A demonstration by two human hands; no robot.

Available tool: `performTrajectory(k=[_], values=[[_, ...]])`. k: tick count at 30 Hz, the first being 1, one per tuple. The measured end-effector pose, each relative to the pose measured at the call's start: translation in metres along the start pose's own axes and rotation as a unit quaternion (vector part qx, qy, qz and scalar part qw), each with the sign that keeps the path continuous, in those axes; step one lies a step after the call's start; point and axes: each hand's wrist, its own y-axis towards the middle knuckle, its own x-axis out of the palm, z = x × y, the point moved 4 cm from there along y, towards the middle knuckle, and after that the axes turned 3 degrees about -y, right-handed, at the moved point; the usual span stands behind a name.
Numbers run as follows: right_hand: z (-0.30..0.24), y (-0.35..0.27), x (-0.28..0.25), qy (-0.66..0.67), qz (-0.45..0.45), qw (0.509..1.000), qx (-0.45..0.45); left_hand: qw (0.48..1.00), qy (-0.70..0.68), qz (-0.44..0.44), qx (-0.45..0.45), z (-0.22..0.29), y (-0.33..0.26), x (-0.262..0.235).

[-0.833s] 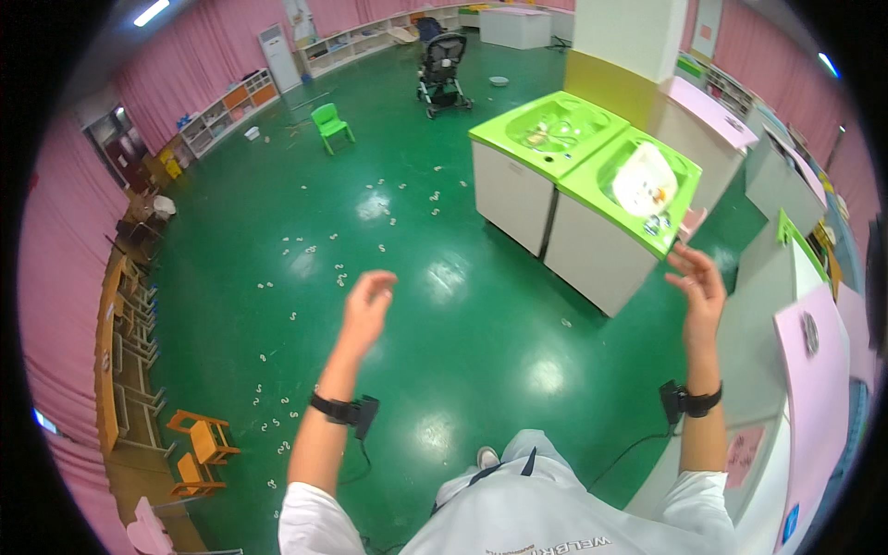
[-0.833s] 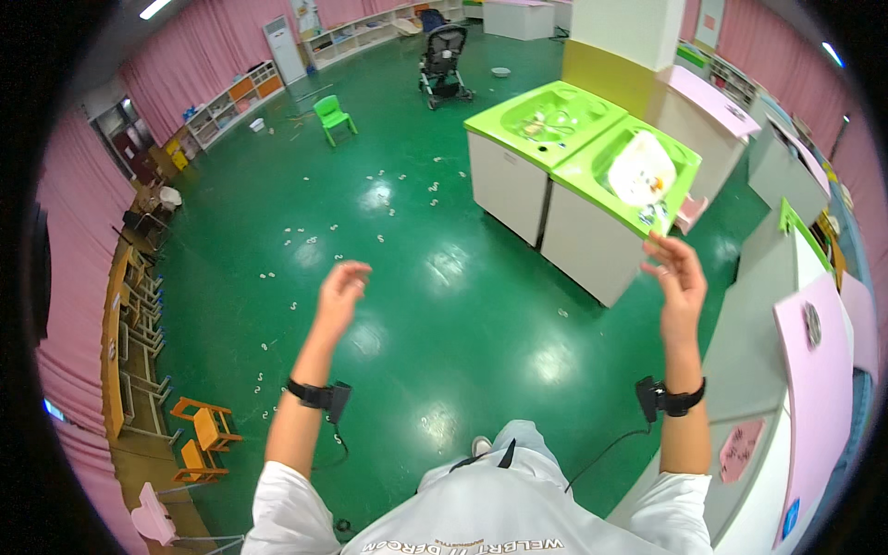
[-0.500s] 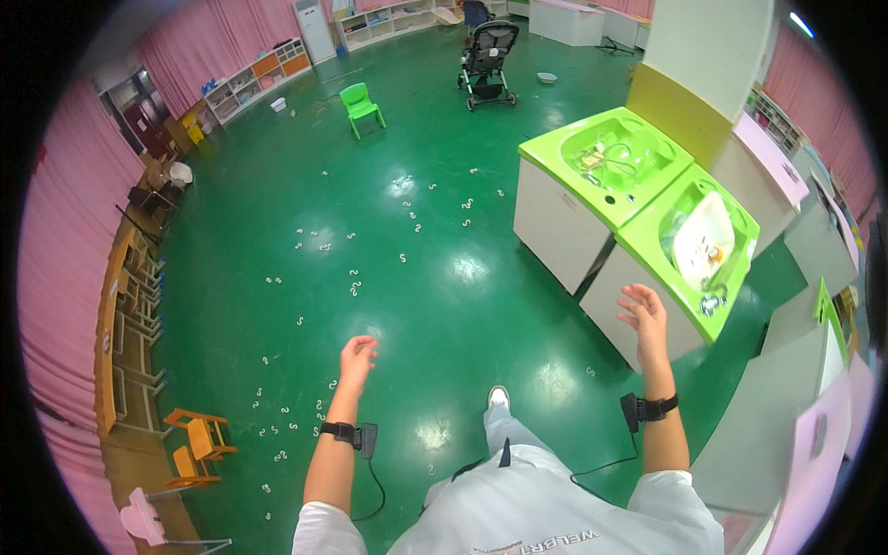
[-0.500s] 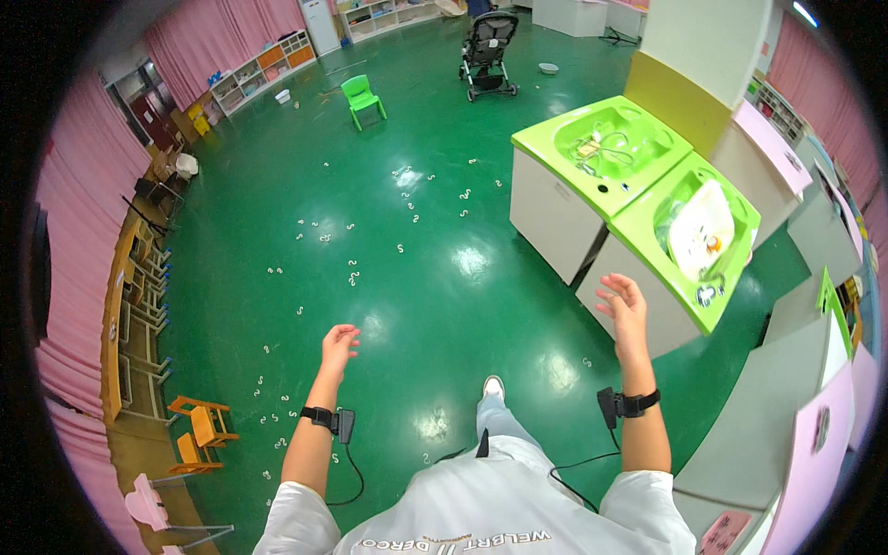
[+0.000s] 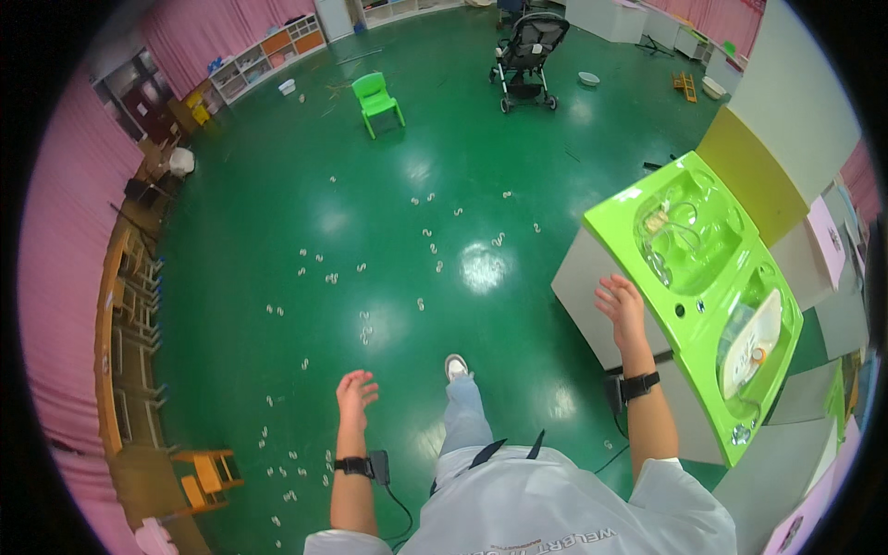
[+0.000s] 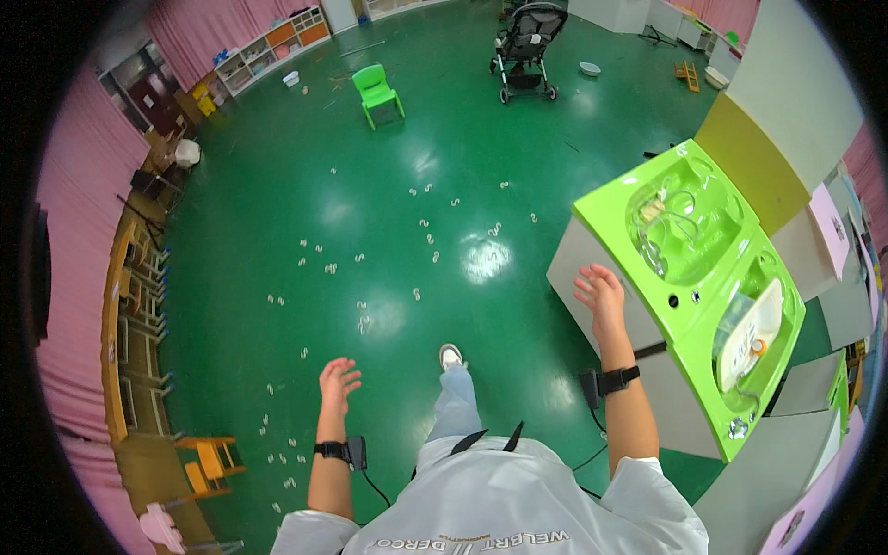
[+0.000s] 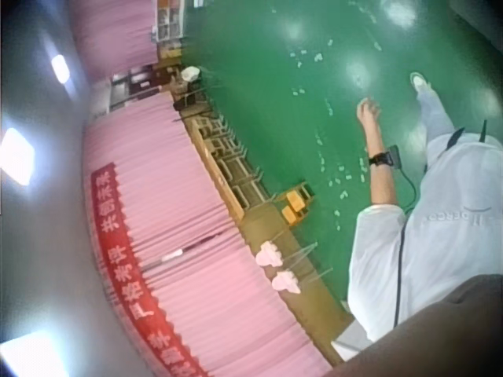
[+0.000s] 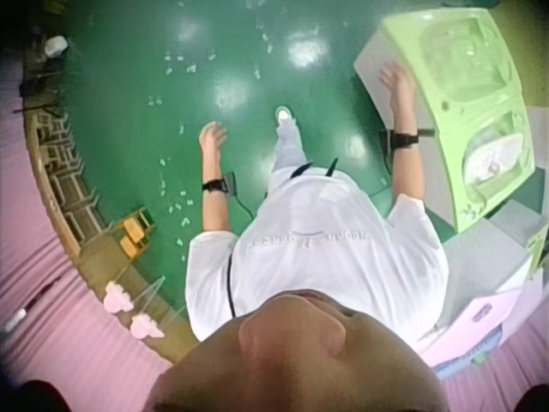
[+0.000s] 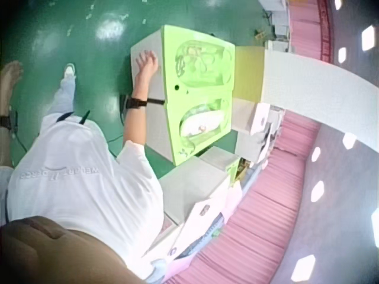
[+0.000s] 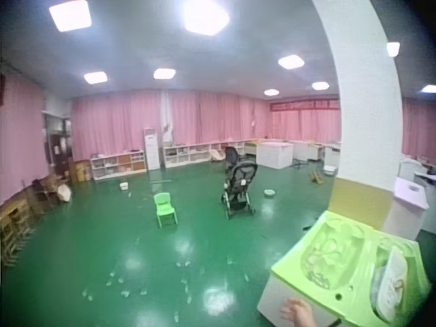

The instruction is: The person moves two small chairs to a desk, then gathers several grey poles from the floor and places them on a white cabinet, and finally picks up two black tripod stands.

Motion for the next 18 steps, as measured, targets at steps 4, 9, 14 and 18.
performTrajectory(k=[4, 9, 14, 18], values=[[0.021, 0.094, 0.022, 0.066, 0.036, 0.996, 0.038, 1.000, -0.010, 0.001, -0.023, 0.027, 0.109, 0.038], [0.006, 0.189, 0.044, 0.110, 0.115, 0.984, 0.083, 0.996, 0.050, -0.031, -0.072, 0.098, 0.250, 0.135], [-0.024, 0.272, 0.053, 0.131, 0.136, 0.981, 0.052, 0.980, 0.123, -0.152, -0.042, 0.181, 0.378, 0.271], [-0.038, 0.366, 0.054, 0.159, 0.182, 0.969, 0.047, 0.977, 0.116, -0.180, -0.012, 0.237, 0.457, 0.387]])
